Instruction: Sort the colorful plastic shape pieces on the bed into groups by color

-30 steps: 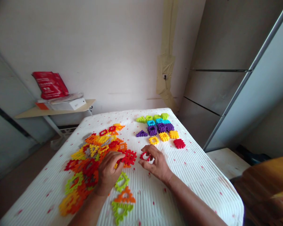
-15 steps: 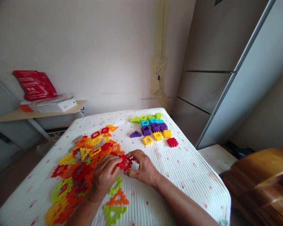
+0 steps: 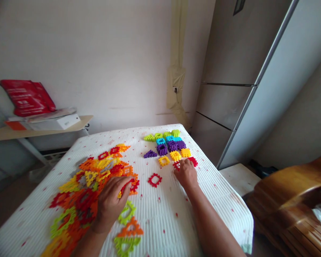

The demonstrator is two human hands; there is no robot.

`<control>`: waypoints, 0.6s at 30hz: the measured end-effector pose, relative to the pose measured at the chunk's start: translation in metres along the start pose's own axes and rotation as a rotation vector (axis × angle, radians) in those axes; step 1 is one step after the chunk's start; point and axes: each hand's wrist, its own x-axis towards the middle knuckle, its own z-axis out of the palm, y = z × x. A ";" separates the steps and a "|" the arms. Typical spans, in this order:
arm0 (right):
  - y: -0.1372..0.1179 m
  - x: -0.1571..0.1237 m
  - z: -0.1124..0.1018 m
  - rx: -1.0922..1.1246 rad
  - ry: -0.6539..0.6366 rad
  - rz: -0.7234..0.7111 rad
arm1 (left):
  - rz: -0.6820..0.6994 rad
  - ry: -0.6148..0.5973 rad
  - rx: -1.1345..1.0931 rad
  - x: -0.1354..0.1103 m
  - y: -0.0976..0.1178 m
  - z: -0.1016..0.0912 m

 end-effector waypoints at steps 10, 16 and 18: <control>-0.001 0.003 0.002 -0.087 -0.075 0.062 | -0.027 -0.007 -0.027 -0.002 -0.002 0.000; -0.003 0.001 0.003 -0.095 -0.080 0.057 | -0.051 0.039 -0.027 0.002 -0.002 -0.006; -0.003 0.001 0.004 -0.089 -0.090 0.051 | -0.070 0.078 -0.013 0.005 -0.004 -0.012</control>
